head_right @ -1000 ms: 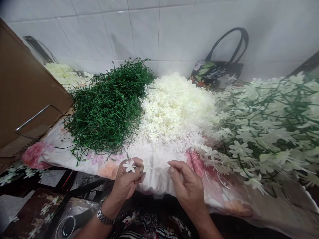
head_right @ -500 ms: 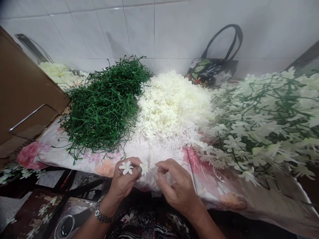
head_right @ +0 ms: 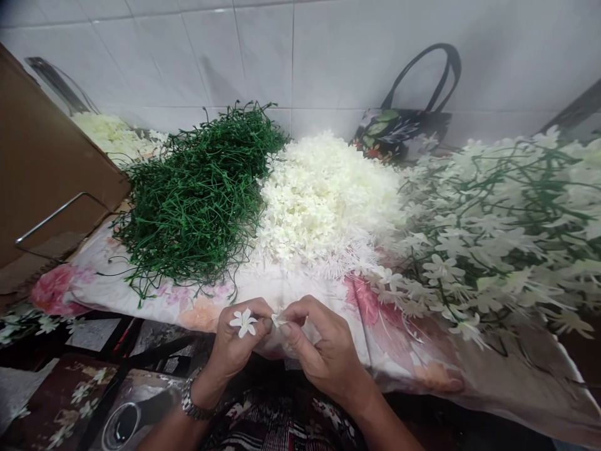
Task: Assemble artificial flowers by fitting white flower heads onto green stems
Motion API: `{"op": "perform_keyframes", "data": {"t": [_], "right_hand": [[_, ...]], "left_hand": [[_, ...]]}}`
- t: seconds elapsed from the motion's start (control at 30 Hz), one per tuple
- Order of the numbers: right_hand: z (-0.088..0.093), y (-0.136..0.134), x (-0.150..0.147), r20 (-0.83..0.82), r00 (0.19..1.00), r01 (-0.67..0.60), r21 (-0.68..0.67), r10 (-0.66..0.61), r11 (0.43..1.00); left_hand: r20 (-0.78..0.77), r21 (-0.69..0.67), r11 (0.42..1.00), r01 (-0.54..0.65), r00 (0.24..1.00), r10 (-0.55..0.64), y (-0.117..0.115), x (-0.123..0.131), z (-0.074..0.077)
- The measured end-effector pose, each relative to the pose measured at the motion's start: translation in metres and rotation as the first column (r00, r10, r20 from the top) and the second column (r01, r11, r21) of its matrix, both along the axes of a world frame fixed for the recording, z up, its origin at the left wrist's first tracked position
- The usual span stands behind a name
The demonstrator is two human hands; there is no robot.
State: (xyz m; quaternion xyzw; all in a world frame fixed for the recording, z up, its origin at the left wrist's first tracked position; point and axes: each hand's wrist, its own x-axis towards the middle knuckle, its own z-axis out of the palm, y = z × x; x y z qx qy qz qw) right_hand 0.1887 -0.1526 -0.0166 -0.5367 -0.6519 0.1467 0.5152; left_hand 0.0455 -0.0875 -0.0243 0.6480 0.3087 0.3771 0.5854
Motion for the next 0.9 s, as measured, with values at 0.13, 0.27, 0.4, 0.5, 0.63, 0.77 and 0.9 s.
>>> {"op": "perform_keyframes", "data": {"t": [0.13,0.27,0.4,0.5,0.63,0.77,0.9], "right_hand": [[-0.001,-0.001,0.001,0.042,0.999,0.006,-0.017,-0.005,1.000],[-0.001,0.001,-0.001,0.132,0.991,0.015,0.006,-0.015,1.000],[0.000,0.002,-0.001,0.192,0.981,0.011,0.030,-0.017,0.999],[-0.002,0.002,-0.001,0.211,0.977,0.019,0.025,-0.024,1.000],[-0.004,0.004,-0.002,0.225,0.974,0.036,0.017,-0.039,0.999],[-0.004,0.009,-0.003,0.243,0.969,0.030,0.029,-0.036,0.999],[-0.004,0.011,-0.004,0.263,0.964,0.022,0.045,-0.033,0.999]], "left_hand": [[0.001,0.019,1.000,-0.001,1.000,0.001,0.000,0.000,0.000],[0.002,0.062,0.998,-0.029,1.000,0.029,-0.002,0.001,0.001],[-0.042,0.088,0.995,-0.053,0.998,0.056,-0.004,0.002,0.002],[-0.067,0.090,0.993,-0.071,0.995,0.077,-0.005,0.003,0.002],[-0.084,0.071,0.992,-0.101,0.991,0.107,-0.004,0.004,0.002],[-0.120,0.056,0.993,-0.100,0.987,0.106,-0.004,0.006,0.003],[-0.140,0.079,0.992,-0.094,0.985,0.104,-0.002,0.007,0.003]]}}
